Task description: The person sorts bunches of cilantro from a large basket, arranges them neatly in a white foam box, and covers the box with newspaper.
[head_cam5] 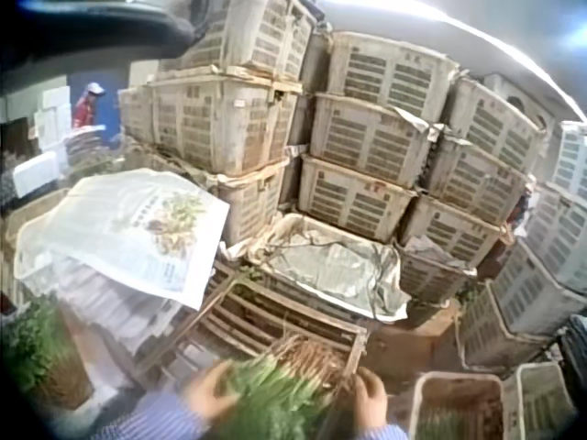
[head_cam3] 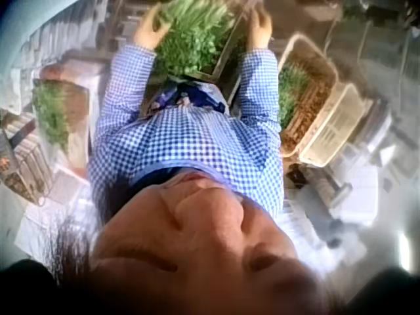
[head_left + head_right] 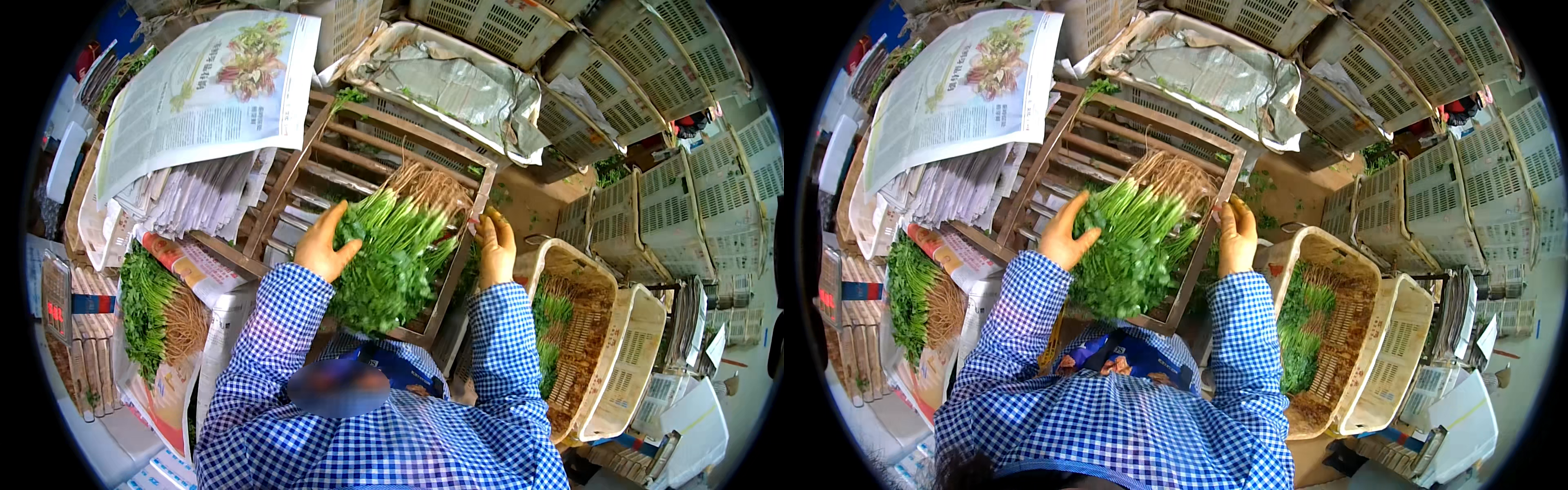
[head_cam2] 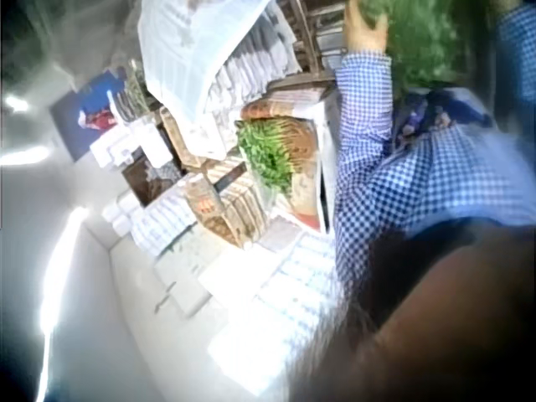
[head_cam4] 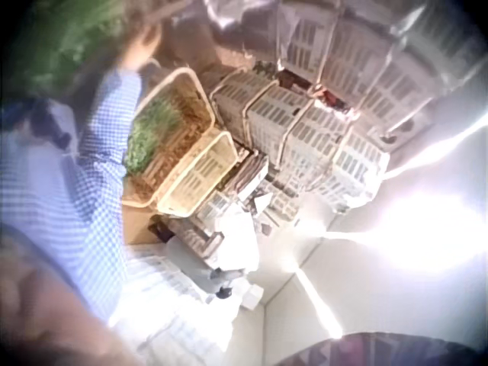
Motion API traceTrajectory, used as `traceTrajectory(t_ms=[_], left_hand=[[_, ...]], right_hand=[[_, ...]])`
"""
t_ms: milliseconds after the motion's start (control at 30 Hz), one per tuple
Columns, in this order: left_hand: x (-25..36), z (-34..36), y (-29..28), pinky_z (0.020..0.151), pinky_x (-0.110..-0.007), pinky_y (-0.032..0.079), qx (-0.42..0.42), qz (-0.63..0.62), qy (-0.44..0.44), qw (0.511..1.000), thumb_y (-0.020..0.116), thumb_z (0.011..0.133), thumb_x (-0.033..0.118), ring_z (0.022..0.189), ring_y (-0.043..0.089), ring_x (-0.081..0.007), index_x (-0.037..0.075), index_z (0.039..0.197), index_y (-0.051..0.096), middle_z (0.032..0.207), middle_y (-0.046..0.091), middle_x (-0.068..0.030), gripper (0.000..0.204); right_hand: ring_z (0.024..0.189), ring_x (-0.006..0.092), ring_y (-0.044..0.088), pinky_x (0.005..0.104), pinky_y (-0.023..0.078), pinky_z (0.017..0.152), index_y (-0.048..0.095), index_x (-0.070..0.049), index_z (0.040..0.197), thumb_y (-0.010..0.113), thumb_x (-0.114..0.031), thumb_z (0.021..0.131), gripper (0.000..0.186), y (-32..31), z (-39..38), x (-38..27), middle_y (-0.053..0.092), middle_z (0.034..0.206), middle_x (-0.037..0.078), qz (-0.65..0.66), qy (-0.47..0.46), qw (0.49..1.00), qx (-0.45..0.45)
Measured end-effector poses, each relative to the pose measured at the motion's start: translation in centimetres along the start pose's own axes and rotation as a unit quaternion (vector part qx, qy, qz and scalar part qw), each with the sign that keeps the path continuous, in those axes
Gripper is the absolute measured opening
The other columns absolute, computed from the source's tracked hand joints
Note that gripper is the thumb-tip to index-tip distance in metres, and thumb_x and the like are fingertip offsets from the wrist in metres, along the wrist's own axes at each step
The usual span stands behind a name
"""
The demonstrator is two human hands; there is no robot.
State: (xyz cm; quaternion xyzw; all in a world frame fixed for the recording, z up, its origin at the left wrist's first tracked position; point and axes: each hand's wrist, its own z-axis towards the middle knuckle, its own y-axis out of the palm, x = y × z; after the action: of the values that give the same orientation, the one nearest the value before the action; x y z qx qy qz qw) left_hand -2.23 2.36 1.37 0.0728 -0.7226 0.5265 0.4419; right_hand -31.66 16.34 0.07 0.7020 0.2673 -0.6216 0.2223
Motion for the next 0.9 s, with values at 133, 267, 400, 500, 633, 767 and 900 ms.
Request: traceTrajectory(t_ms=[133, 267, 400, 500, 633, 767, 900], left_hand=[[3.2, 0.3, -0.5, 0.12, -0.048, 0.031, 0.056, 0.069, 0.057, 0.994, 0.076, 0.087, 0.032, 0.143, 0.039, -0.0375, 0.01, 0.151, 0.041, 0.154, 0.043, -0.0194, 0.076], [4.9, 1.2, 2.4, 0.123, -0.057, 0.016, 0.011, 0.154, 0.086, 0.984, 0.058, 0.086, 0.07, 0.149, 0.027, -0.0405, 0.012, 0.156, 0.031, 0.159, 0.035, -0.0189, 0.095], [5.0, 0.9, 6.0, 0.124, -0.056, 0.005, -0.073, 0.218, 0.079, 0.97, 0.07, 0.08, 0.062, 0.153, 0.014, -0.0384, 0.013, 0.159, 0.025, 0.165, 0.022, -0.0156, 0.103], [4.1, 0.7, 6.1, 0.124, -0.056, 0.006, -0.054, 0.2, 0.097, 0.973, 0.073, 0.078, 0.06, 0.152, 0.015, -0.0389, 0.012, 0.158, 0.025, 0.164, 0.024, -0.0155, 0.105], [4.0, 1.1, 6.4, 0.124, -0.056, 0.007, -0.049, 0.181, 0.107, 0.976, 0.074, 0.076, 0.061, 0.152, 0.016, -0.039, 0.011, 0.158, 0.026, 0.164, 0.025, -0.0155, 0.107], [3.8, 1.4, 5.0, 0.125, -0.056, 0.005, -0.095, 0.151, 0.065, 0.982, 0.073, 0.078, 0.062, 0.153, 0.014, -0.0381, 0.013, 0.158, 0.026, 0.165, 0.022, -0.0149, 0.105], [4.3, 4.2, 3.1, 0.122, -0.059, 0.013, -0.086, 0.054, 0.097, 0.99, 0.031, 0.075, 0.094, 0.15, 0.018, -0.0441, 0.012, 0.158, 0.025, 0.163, 0.023, -0.0221, 0.117]], right_hand=[[0.114, 0.0204, 0.064, 0.0304, 0.051, 0.1, 0.053, 0.003, 0.137, 0.061, -0.015, 0.102, 0.04, -0.4, -2.1, -2.0, 0.066, 0.126, 0.015, -0.059, -0.027, 0.998, 0.005], [0.098, 0.0214, 0.07, 0.0317, 0.059, 0.081, 0.054, -0.004, 0.139, 0.074, -0.017, 0.091, 0.053, 4.3, -3.8, -5.6, 0.067, 0.125, 0.016, -0.234, -0.082, 0.968, -0.037], [0.097, 0.0293, 0.071, 0.0395, 0.059, 0.083, 0.061, -0.01, 0.134, 0.077, -0.028, 0.088, 0.052, 7.3, -1.1, -2.4, 0.064, 0.126, 0.018, -0.521, -0.156, 0.834, -0.096], [0.105, 0.0269, 0.068, 0.038, 0.056, 0.089, 0.068, -0.009, 0.12, 0.072, -0.018, 0.092, 0.03, 5.0, 4.2, -0.4, 0.066, 0.124, 0.014, -0.386, -0.028, 0.917, -0.093], [0.111, 0.0264, 0.065, 0.0377, 0.055, 0.095, 0.056, -0.004, 0.135, 0.07, -0.018, 0.094, 0.045, -0.2, 7.1, -4.5, 0.064, 0.128, 0.017, -0.292, -0.173, 0.929, 0.146], [0.107, 0.0288, 0.066, 0.0388, 0.058, 0.09, 0.046, 0.003, 0.142, 0.065, -0.034, 0.099, 0.06, -1.0, 2.1, -3.5, 0.063, 0.129, 0.022, -0.194, 0.012, 0.981, 0.025], [0.086, 0.0181, 0.07, 0.0332, 0.057, 0.074, 0.056, -0.002, 0.136, 0.059, -0.031, 0.103, 0.044, 0.1, -3.6, -0.1, 0.072, 0.106, 0.014, -0.189, 0.143, 0.971, -0.003]])
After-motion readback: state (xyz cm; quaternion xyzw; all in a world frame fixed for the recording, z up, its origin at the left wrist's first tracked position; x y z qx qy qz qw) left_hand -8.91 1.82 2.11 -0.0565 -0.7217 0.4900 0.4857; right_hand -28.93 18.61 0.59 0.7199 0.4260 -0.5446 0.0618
